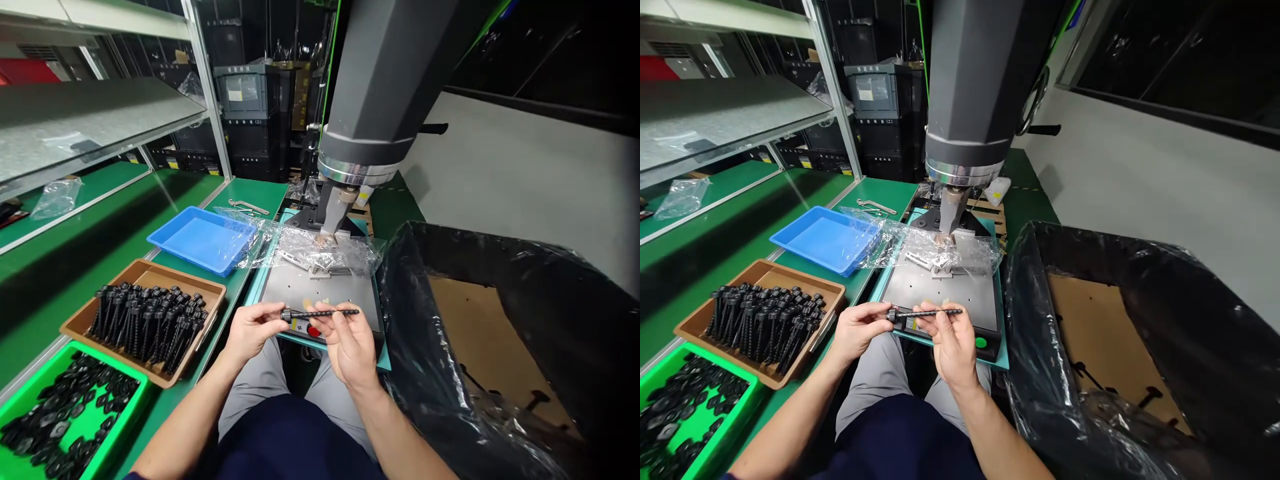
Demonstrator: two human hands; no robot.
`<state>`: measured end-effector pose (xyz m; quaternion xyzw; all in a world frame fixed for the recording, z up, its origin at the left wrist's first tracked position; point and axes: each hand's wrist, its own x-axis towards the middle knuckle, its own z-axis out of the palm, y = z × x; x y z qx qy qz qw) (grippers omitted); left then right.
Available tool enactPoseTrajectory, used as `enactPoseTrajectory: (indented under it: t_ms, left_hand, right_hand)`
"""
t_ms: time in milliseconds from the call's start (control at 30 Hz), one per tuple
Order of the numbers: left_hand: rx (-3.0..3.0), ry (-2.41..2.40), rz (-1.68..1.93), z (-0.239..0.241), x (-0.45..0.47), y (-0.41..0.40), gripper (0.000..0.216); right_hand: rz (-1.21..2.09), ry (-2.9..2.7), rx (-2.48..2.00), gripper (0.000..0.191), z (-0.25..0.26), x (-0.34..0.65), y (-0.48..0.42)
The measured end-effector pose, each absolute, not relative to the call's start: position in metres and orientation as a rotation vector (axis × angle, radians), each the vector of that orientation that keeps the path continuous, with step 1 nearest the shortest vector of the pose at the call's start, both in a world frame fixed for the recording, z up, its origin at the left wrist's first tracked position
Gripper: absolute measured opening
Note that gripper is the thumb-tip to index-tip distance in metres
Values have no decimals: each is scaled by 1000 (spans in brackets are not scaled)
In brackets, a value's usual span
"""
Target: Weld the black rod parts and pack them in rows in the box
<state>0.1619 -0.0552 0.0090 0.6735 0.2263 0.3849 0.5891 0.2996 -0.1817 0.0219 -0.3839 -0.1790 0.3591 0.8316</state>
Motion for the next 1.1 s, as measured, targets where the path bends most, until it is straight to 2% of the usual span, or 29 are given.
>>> enactPoseTrajectory:
  t_ms: [367,867,1100]
  left_hand:
    - [1808,329,920,2,166,-48,30]
    - [1718,309,963,-22,178,-48,31]
    - [1337,484,780,-22,187,-59,32]
  right_hand:
    - [931,-90,-761,22,-4,296,-180]
    - [902,48,-727,28,-12,280,-179]
    - [666,-202,-822,26,-10,283,-189]
